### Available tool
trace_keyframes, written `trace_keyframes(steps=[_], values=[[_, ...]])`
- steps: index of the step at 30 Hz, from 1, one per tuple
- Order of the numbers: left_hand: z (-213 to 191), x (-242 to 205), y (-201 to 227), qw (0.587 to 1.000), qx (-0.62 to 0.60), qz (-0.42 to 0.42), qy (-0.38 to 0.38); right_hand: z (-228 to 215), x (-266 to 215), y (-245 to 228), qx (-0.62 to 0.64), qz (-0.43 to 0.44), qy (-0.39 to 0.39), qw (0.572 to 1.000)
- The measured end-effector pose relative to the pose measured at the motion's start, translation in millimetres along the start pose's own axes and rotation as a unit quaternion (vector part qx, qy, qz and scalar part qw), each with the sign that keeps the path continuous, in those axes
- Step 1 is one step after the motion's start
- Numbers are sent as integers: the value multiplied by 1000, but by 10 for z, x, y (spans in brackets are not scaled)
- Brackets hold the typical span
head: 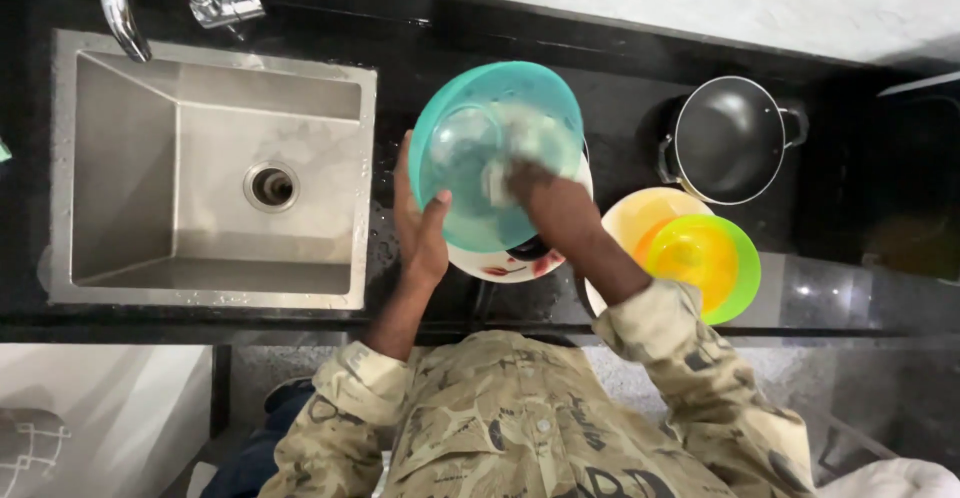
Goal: Washing and drying various bowls, plates, and a glass in a kitchen sink.
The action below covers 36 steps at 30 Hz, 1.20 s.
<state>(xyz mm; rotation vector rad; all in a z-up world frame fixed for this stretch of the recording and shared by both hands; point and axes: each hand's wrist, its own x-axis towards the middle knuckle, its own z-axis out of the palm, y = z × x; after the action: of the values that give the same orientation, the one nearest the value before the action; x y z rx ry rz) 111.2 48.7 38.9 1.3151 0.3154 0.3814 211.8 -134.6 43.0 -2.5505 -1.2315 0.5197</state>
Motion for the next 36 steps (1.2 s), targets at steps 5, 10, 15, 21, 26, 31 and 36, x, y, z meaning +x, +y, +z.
trace_keyframes(steps=[5, 10, 15, 21, 26, 31, 36], values=[[136, -51, -61, 997, -25, 18, -67, 106, 190, -253, 49, 11, 237, 970], [-42, -5, -29, 998, -56, -25, -17, -130, -158, -139, 2, -84, 98, 992], [-25, -87, -17, 999, -25, -2, -29, -814, -82, -425, 49, -5, 239, 970], [-257, -171, -516, 964, -185, -187, 36, -826, -241, -245, -137, -105, 299, 939], [-371, -63, -119, 948, -240, -204, 43, -940, -776, 101, 347, 10, 509, 788], [-273, 43, 52, 956, -182, -229, -7, -658, -654, 388, 404, 25, 577, 710], [-177, 103, -29, 942, -118, -312, -47, -907, -571, -434, 313, -31, 441, 840]])
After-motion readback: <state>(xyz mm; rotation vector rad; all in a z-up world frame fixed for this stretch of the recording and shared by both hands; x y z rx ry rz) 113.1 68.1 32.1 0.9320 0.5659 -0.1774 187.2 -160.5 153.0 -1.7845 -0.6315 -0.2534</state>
